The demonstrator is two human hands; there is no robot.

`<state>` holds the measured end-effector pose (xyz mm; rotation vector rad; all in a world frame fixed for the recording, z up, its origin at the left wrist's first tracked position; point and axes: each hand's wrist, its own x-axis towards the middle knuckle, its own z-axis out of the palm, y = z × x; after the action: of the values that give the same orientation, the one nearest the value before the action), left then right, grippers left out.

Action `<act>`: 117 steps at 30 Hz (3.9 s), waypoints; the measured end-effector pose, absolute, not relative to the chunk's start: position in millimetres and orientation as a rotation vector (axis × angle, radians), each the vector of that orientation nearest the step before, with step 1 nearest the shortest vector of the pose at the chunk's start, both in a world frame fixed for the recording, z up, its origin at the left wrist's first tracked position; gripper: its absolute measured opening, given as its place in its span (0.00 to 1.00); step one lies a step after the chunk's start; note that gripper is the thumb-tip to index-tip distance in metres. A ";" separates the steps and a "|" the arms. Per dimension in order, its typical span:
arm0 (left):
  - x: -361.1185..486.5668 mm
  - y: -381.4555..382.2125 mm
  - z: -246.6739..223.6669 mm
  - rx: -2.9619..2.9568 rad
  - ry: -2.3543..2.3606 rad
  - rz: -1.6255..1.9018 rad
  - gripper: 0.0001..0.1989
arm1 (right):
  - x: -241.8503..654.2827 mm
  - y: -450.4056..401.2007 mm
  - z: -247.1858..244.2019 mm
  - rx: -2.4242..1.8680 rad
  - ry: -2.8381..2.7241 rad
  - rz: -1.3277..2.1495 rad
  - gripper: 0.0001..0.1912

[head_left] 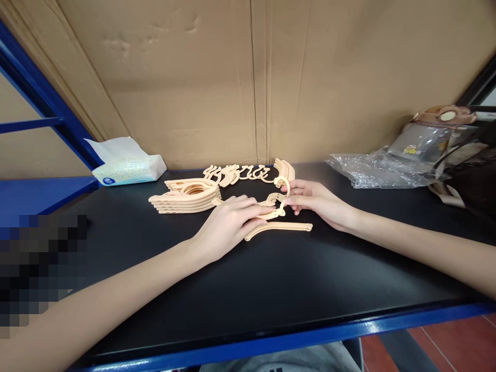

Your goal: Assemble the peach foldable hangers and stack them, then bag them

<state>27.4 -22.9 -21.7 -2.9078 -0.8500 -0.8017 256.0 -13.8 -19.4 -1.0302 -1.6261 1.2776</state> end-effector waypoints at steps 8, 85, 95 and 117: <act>27.7 -24.7 -20.1 -2.856 -0.856 -0.735 0.15 | 254.9 -14.1 -20.2 -1.029 -1.610 1.235 0.15; 30.6 -40.1 4.8 -3.030 -1.557 -0.895 0.11 | 254.0 -19.3 -28.1 -0.911 -2.255 0.607 0.19; 30.6 -32.3 7.6 -3.248 -2.214 -1.387 0.15 | 253.0 -27.3 -22.2 -0.836 -2.422 0.353 0.10; 25.7 -32.4 10.4 -3.154 -2.520 -1.636 0.16 | 256.7 -29.5 -21.7 -1.099 -2.343 0.176 0.18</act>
<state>25.7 -32.4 10.4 -3.1544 -2.5203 -1.6364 256.7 -29.5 -21.7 -1.0990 -2.3433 0.1757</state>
